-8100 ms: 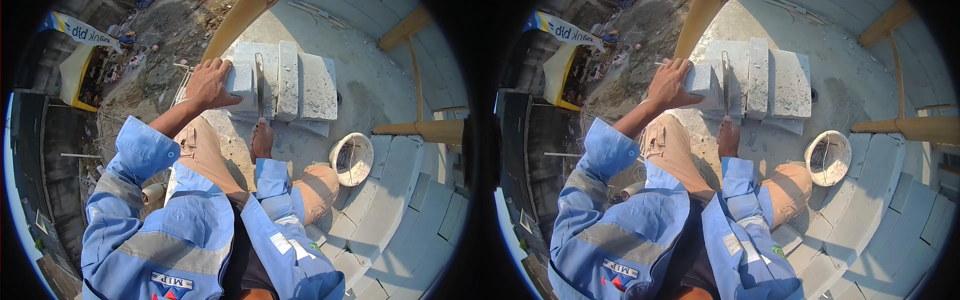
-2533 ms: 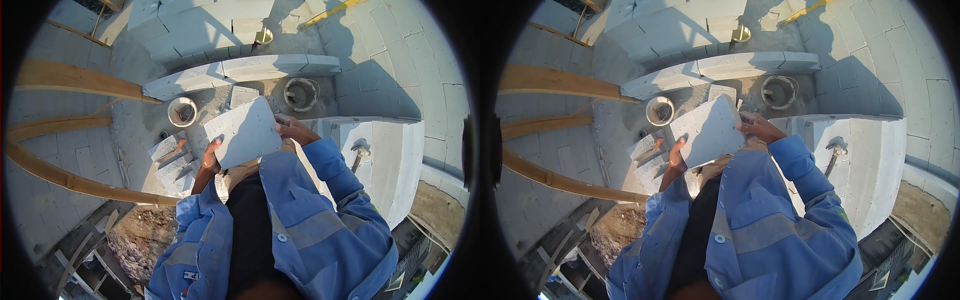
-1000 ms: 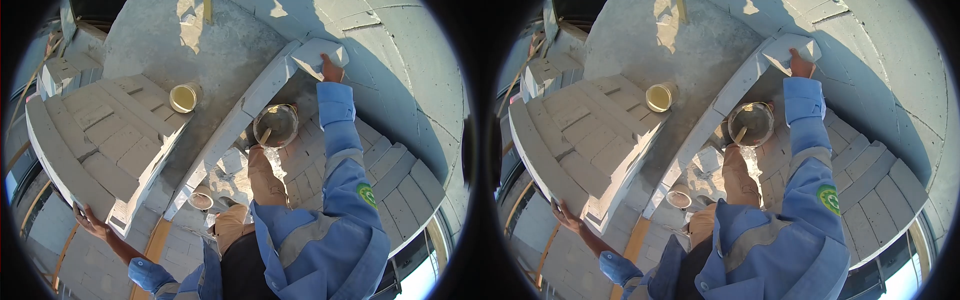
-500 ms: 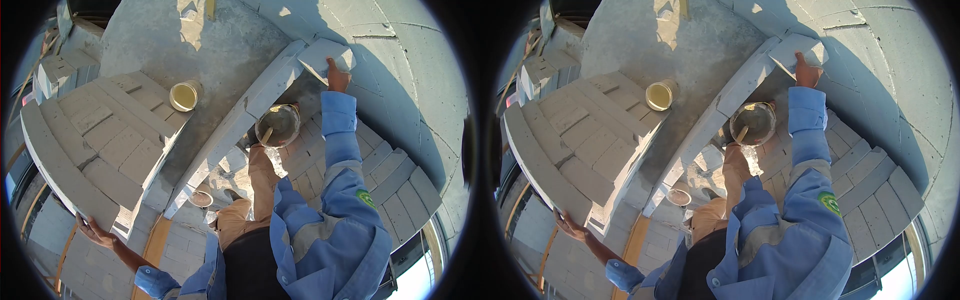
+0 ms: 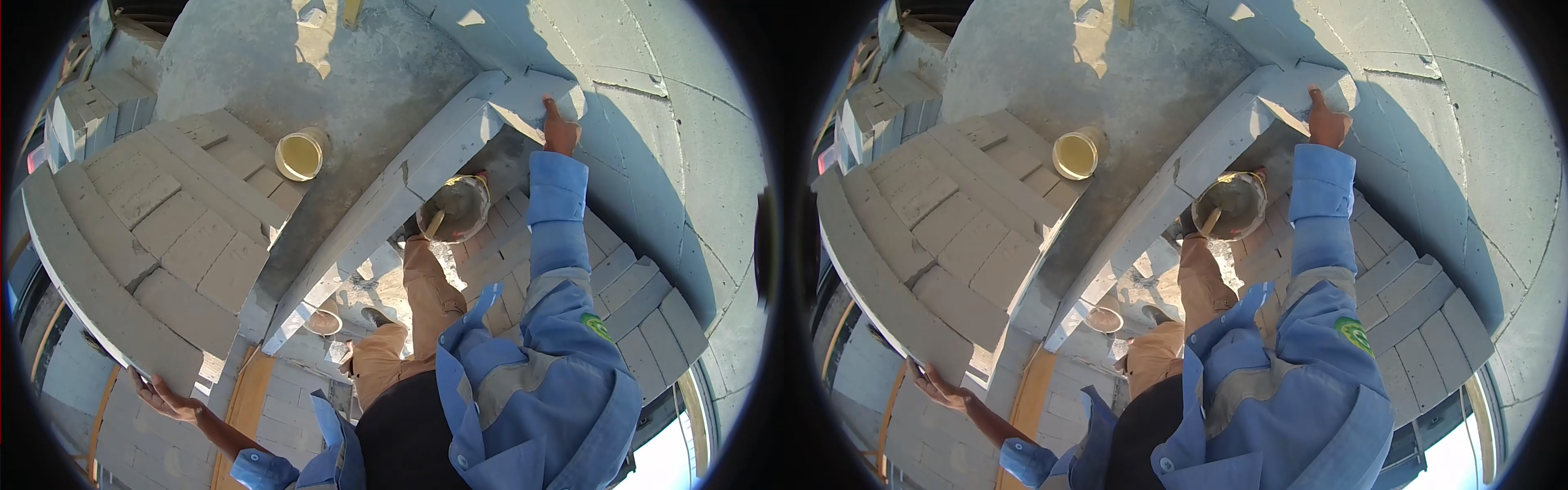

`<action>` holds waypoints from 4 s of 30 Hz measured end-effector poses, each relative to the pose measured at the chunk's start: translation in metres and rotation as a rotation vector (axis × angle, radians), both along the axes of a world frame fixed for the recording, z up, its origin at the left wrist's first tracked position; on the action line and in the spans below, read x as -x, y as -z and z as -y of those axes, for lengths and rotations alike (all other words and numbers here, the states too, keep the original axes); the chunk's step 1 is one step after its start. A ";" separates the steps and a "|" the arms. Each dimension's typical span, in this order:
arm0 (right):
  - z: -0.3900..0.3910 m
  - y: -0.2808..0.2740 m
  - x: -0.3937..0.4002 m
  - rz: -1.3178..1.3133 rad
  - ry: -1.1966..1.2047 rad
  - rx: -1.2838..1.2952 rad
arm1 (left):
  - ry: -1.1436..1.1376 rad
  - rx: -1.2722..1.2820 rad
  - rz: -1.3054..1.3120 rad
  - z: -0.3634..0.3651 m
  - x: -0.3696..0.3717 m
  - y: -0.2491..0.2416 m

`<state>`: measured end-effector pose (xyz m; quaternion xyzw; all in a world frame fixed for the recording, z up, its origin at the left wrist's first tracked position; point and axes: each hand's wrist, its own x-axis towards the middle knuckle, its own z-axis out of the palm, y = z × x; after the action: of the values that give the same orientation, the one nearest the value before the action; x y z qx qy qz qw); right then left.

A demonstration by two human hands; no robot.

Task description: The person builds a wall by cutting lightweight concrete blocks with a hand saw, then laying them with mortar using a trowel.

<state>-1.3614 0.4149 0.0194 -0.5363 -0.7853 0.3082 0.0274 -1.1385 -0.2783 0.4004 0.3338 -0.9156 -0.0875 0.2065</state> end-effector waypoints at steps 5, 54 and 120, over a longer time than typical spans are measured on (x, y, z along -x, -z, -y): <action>0.003 -0.004 0.009 0.069 -0.019 -0.075 | -0.007 0.005 0.020 0.002 -0.002 -0.001; 0.048 -0.014 0.021 -0.100 0.148 -0.213 | 0.117 0.057 0.102 0.006 -0.006 -0.005; 0.438 -0.217 -0.708 0.577 -2.336 1.213 | -0.617 -1.830 -0.965 -0.254 -0.766 0.196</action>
<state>-0.6535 -0.0227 0.2365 0.4687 -0.4976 0.3242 -0.6539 -0.3727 -0.0243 0.2040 0.5080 -0.2012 -0.8051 0.2308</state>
